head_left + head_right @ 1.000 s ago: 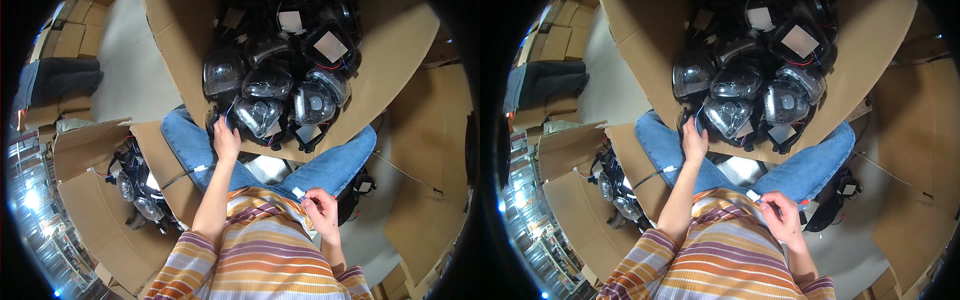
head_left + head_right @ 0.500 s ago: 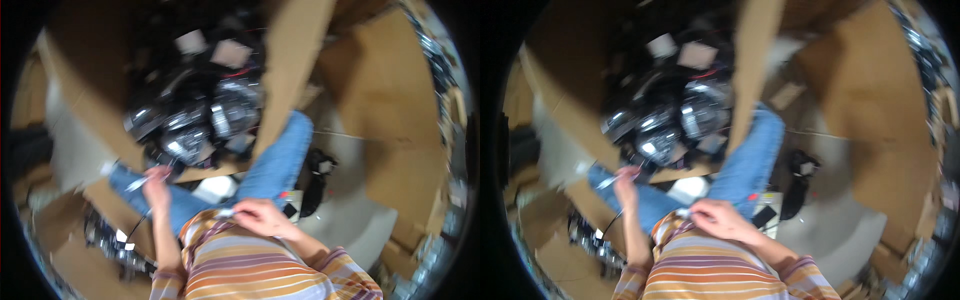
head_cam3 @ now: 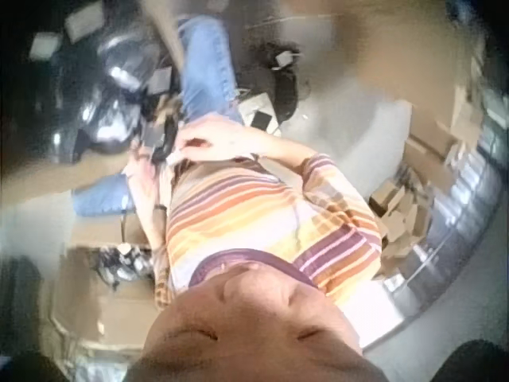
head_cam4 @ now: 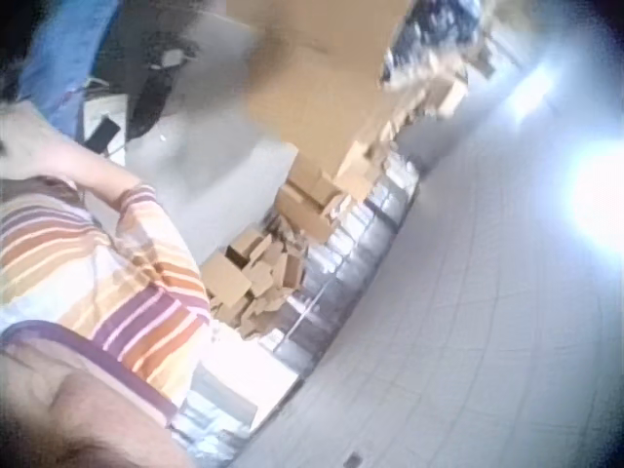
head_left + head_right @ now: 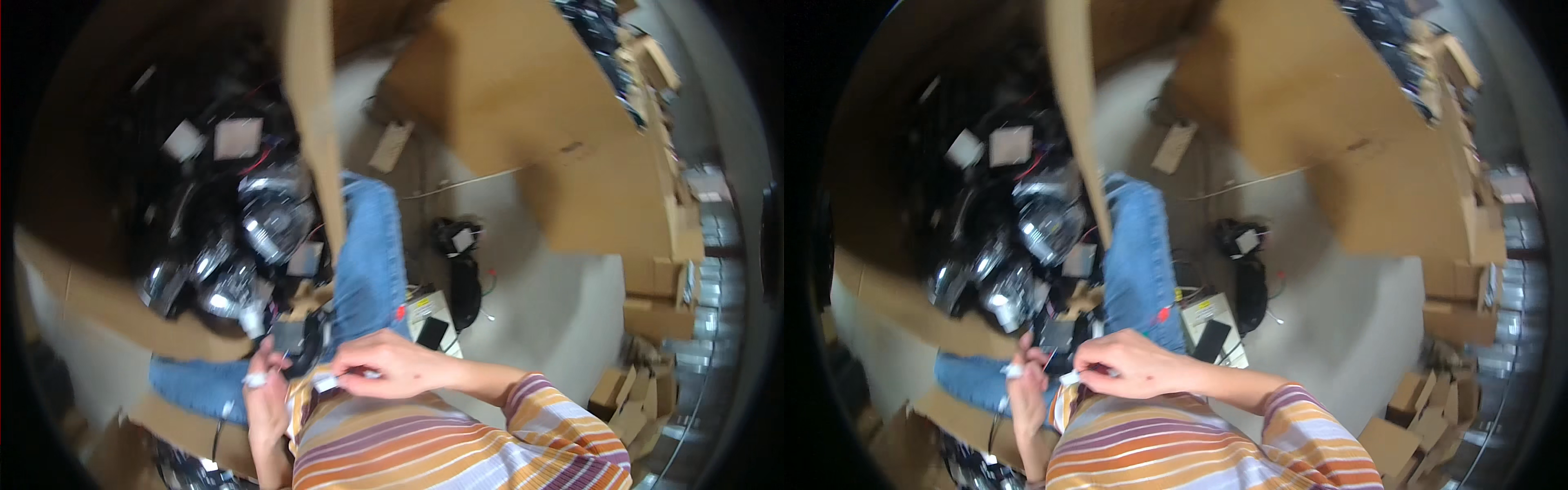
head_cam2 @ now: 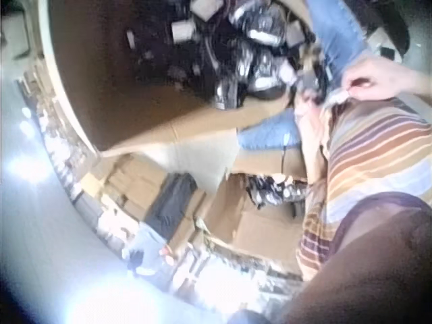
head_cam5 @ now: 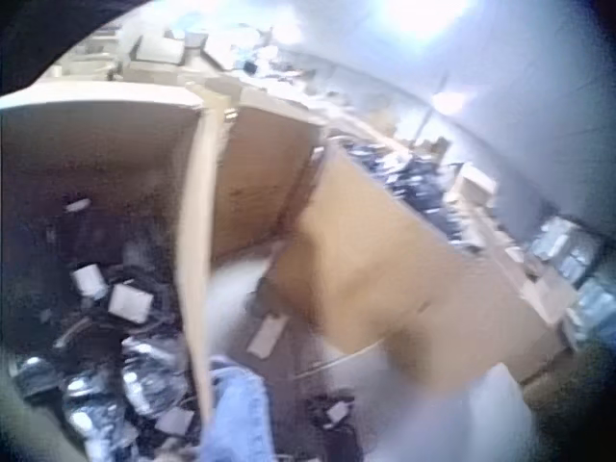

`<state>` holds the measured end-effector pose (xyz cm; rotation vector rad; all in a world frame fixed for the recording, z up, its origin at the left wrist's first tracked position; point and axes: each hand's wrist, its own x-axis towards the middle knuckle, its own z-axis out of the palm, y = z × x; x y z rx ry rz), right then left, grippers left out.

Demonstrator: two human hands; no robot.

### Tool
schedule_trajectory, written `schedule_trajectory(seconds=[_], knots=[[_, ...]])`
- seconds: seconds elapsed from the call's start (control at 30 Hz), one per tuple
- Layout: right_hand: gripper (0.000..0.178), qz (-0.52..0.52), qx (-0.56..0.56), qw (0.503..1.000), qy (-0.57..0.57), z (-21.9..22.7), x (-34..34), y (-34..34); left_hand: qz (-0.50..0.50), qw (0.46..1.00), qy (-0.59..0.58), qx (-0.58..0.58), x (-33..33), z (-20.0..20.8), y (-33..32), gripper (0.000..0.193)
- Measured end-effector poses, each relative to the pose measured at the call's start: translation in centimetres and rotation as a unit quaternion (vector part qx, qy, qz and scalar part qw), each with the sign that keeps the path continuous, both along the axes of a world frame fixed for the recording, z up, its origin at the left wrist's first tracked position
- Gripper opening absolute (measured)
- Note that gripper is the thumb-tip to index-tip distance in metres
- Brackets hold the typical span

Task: The person organizes and sorts fan housing components and wiring harnesses by hand, taking them from large cardboard boxes.

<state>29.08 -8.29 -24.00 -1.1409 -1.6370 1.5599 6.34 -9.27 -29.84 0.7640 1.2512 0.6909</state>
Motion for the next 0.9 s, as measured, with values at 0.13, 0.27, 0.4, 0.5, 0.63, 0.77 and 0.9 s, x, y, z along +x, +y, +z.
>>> schedule_trajectory(seconds=[0.13, 0.27, 0.4, 0.5, 0.63, 0.77, 0.9], knots=[[0.007, 0.011, -0.009, 1.000, 0.003, 0.2, -0.3, 0.8, -0.247, 0.906, 0.224, 0.262, 1.7, 0.3, 0.7, 0.045], [0.006, -0.005, -0.043, 0.999, -0.020, 0.2, -1.0, 1.1, -0.282, 0.861, 0.223, 0.360, 1.9, 0.8, 1.8, 0.060], [0.005, -0.002, -0.075, 0.997, -0.006, -0.2, -1.9, 1.3, -0.278, 0.853, 0.250, 0.364, 1.1, 0.9, 1.4, 0.063], [0.005, 0.008, -0.082, 0.996, -0.029, -0.4, -2.5, 1.4, -0.295, 0.836, 0.269, 0.377, 0.6, 0.7, 1.4, 0.065], [0.005, 0.007, -0.103, 0.993, -0.054, -0.8, -3.2, 1.3, -0.295, 0.817, 0.304, 0.390, 0.4, 0.7, 1.4, 0.064], [0.004, -0.019, -0.065, 0.993, -0.100, -1.4, -3.8, 0.9, -0.286, 0.805, 0.326, 0.405, 0.2, 0.5, 1.4, 0.059], [0.004, -0.060, -0.044, 0.991, -0.110, -1.7, -4.4, 0.9, -0.276, 0.802, 0.328, 0.415, 0.9, -0.1, 1.7, 0.058]])
